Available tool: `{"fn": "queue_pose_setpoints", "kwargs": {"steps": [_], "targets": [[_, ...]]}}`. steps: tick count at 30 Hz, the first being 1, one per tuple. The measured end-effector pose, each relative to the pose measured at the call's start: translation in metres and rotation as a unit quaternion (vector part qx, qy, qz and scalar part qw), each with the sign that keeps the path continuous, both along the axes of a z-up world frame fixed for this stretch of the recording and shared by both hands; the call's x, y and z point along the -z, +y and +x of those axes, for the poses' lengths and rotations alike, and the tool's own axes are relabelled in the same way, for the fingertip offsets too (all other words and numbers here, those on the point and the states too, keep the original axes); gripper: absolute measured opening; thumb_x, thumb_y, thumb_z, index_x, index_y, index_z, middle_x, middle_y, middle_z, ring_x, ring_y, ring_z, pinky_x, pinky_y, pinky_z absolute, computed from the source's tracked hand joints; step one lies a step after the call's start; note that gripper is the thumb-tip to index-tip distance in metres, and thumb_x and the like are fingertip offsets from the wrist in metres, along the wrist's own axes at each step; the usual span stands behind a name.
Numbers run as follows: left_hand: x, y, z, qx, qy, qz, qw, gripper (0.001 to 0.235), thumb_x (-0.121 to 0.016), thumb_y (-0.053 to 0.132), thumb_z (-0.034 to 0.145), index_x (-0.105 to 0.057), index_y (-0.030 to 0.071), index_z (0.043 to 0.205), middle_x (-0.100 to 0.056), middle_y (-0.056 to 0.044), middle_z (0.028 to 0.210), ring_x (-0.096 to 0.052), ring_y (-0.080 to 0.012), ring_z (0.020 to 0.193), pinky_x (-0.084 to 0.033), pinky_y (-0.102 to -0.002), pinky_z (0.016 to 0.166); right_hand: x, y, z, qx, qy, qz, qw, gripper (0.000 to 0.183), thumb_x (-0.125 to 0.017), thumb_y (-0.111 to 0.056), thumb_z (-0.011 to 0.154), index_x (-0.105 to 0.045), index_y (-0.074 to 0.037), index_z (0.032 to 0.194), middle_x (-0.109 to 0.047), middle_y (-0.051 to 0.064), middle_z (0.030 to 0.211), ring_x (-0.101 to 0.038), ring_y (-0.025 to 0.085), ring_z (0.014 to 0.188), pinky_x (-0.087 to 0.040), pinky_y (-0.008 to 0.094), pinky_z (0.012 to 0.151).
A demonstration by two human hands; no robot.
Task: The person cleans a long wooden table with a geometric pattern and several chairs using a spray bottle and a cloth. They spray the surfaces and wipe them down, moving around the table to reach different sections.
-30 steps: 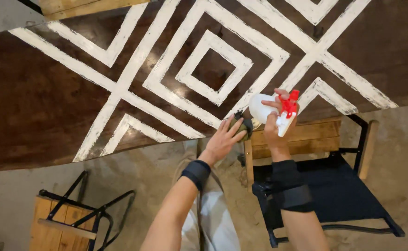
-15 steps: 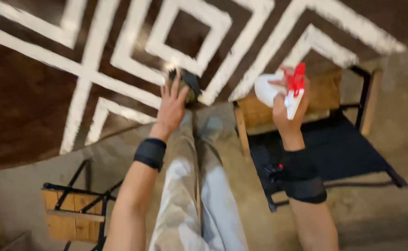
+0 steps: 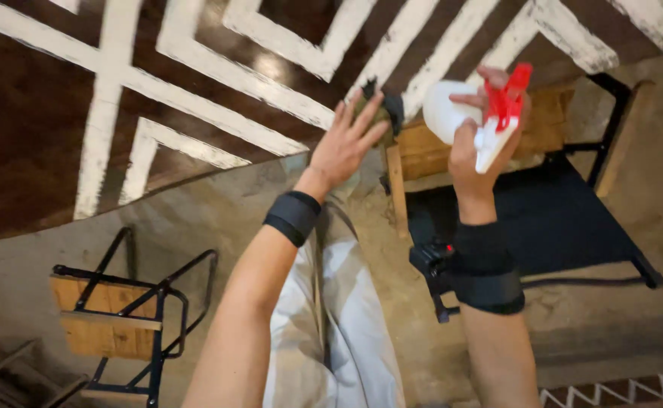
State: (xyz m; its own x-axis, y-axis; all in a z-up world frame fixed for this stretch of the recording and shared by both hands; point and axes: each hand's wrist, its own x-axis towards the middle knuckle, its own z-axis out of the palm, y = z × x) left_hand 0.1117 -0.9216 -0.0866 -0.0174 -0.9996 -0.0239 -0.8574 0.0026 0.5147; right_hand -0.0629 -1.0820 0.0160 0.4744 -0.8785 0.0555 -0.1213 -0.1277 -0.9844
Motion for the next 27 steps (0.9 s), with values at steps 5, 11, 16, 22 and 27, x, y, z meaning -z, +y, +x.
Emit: {"fn": "queue_pose_setpoints", "kwargs": {"steps": [5,11,16,22,27], "targets": [[-0.009,0.014,0.063,0.013,-0.055,0.063,0.996,0.055,-0.059,-0.001,0.090,-0.059,0.019,0.141,-0.022,-0.010,0.173,-0.016,-0.0423,0.159,-0.026,-0.062,0.126,0.011,0.009,-0.003,-0.003,0.009,-0.030,1.000,0.056,-0.042,0.012,0.089,-0.037,-0.003,0.143,-0.050,0.020,0.148,-0.073,0.033,0.111,-0.051,0.041,0.114],[0.000,-0.001,0.093,-0.159,-0.058,0.053,0.984,0.055,-0.058,0.001,0.093,-0.057,0.014,0.146,-0.020,-0.015,0.173,-0.013,-0.0475,0.158,-0.020,-0.066,0.126,0.018,0.004,-0.011,0.041,0.008,-0.002,0.999,0.063,-0.038,0.012,0.084,-0.034,-0.002,0.145,-0.047,0.021,0.147,-0.070,0.032,0.111,-0.042,0.044,0.126],[0.003,-0.056,0.046,-0.126,-0.113,0.070,0.983,0.056,-0.057,-0.001,0.087,-0.058,0.014,0.142,-0.016,-0.021,0.169,-0.011,-0.0539,0.152,-0.021,-0.067,0.124,0.001,-0.003,0.000,0.032,0.005,0.043,0.999,0.058,-0.040,0.010,0.084,-0.038,-0.002,0.142,-0.047,0.021,0.149,-0.071,0.029,0.108,-0.052,0.038,0.097],[-0.028,-0.051,0.062,-0.083,-0.033,0.029,0.996,0.059,-0.058,0.004,0.087,-0.058,0.015,0.145,-0.019,-0.014,0.171,-0.015,-0.0440,0.157,-0.021,-0.065,0.125,-0.039,-0.018,0.040,-0.031,0.092,-0.139,0.986,0.052,-0.051,0.012,0.086,-0.049,0.000,0.137,-0.059,0.022,0.137,-0.062,0.040,0.118,-0.048,0.041,0.110],[-0.004,-0.021,0.130,-0.224,-0.113,0.015,0.968,0.054,-0.055,-0.003,0.091,-0.054,0.006,0.144,-0.015,-0.029,0.168,-0.014,-0.0490,0.156,-0.020,-0.070,0.120,-0.044,-0.027,0.066,-0.135,0.199,-0.132,0.962,0.040,-0.058,0.002,0.082,-0.062,0.000,0.122,-0.066,0.024,0.107,-0.066,0.042,0.098,-0.055,0.043,0.085]]}}
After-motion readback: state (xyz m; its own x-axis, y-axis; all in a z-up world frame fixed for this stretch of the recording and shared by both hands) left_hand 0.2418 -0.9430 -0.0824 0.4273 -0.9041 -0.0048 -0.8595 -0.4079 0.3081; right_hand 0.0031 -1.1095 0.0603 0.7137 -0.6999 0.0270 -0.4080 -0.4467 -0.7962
